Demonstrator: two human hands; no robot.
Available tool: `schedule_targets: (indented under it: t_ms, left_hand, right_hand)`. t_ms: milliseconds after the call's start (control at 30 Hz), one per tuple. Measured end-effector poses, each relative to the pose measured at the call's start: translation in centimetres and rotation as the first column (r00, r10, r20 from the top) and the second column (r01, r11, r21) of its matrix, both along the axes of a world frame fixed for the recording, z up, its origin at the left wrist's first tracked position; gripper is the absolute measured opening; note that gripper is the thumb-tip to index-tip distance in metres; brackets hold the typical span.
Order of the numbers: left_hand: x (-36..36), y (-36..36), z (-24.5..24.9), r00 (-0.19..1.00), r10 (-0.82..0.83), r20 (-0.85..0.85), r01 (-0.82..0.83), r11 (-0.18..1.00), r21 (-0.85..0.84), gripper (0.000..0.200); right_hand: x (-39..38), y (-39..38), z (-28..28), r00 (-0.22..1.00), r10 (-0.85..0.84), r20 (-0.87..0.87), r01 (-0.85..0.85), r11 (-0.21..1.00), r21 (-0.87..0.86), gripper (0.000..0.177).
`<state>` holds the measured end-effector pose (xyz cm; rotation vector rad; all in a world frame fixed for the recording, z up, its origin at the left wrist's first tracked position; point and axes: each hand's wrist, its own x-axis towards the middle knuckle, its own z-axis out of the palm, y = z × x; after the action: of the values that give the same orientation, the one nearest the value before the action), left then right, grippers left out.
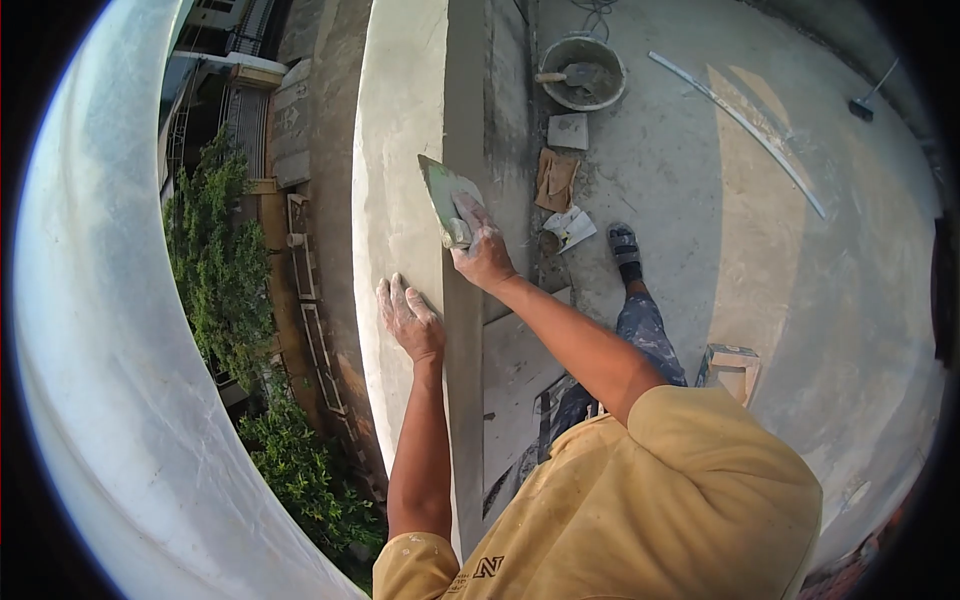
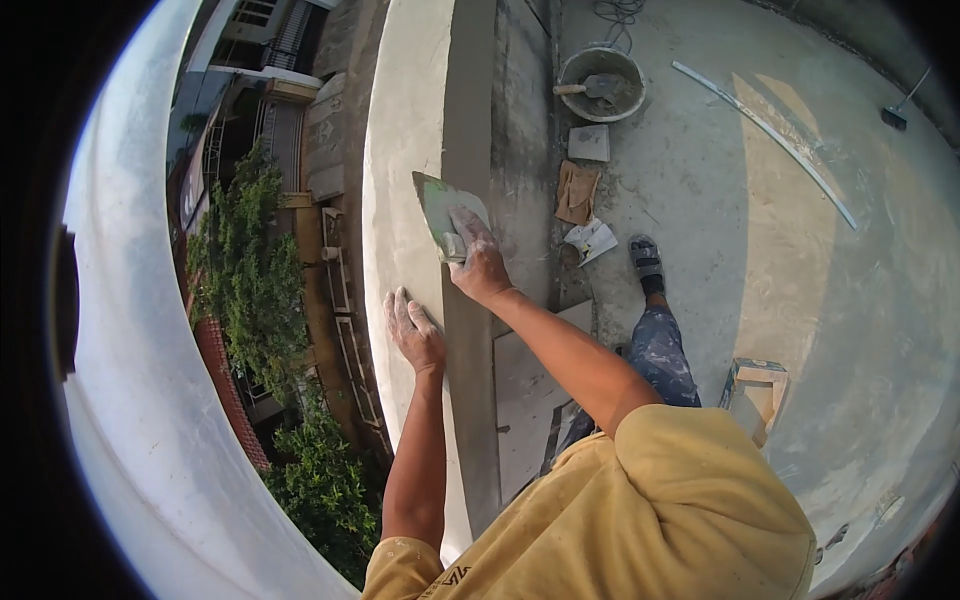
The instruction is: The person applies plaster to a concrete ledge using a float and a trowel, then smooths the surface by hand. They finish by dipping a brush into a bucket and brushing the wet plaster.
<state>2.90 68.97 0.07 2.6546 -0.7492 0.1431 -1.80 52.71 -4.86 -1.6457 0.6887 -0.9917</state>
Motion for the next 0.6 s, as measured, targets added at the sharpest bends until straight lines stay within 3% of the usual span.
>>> schedule_targets:
  t_ms: [33,67,133,167,233,267,300,400,567,600]
  left_hand:
    - [0.0,0.0,0.0,1.000,0.001,0.002,-0.001,1.000,0.003,0.043]
    - [0.0,-0.1,0.1,1.000,0.001,0.004,-0.001,1.000,0.005,0.042]
    - [-0.2,-0.2,0.3,1.000,0.002,0.002,-0.002,1.000,0.004,0.043]
    - [-0.2,-0.4,0.4,1.000,0.000,0.001,0.000,1.000,0.002,0.043]
    - [-0.2,-0.3,0.4,1.000,0.001,-0.001,-0.001,1.000,0.012,0.043]
    - [-0.2,-0.3,0.3,1.000,0.004,0.001,-0.004,1.000,0.015,0.043]
    - [-0.1,-0.1,0.2,1.000,-0.001,0.002,0.001,1.000,0.013,0.043]
    - [0.0,-0.1,0.2,1.000,-0.012,0.001,0.012,1.000,0.017,0.044]
    - [-0.3,-0.8,0.8,1.000,0.008,-0.026,-0.006,0.999,0.048,0.045]
    - [-0.4,-0.6,0.8,1.000,0.002,-0.029,-0.001,0.998,0.057,0.045]
  right_hand:
    - [0.8,-1.2,0.2,1.000,-0.030,0.005,0.030,0.998,0.047,0.057]
    - [1.4,-2.6,0.3,0.991,0.041,-0.130,-0.013,0.978,0.208,0.057]
    - [1.9,-5.7,1.5,0.906,0.240,-0.348,-0.028,0.855,0.518,0.057]
    - [2.2,-7.2,1.4,0.815,0.414,-0.405,-0.039,0.737,0.675,0.056]
    - [1.4,-5.0,0.3,0.960,0.108,-0.257,-0.012,0.937,0.349,0.055]
    - [1.1,-3.9,-0.1,0.991,-0.025,-0.130,0.047,0.984,0.170,0.054]
    - [0.9,-3.4,-0.1,0.998,-0.043,-0.048,0.045,0.998,0.040,0.055]
    - [2.0,-4.1,-0.4,0.999,-0.038,0.000,0.038,0.998,-0.056,0.057]
    - [5.7,-9.7,-1.9,0.992,-0.122,-0.029,0.124,0.988,0.094,0.050]
    - [5.4,-10.0,-1.8,0.995,-0.059,-0.081,0.075,0.976,0.205,0.049]
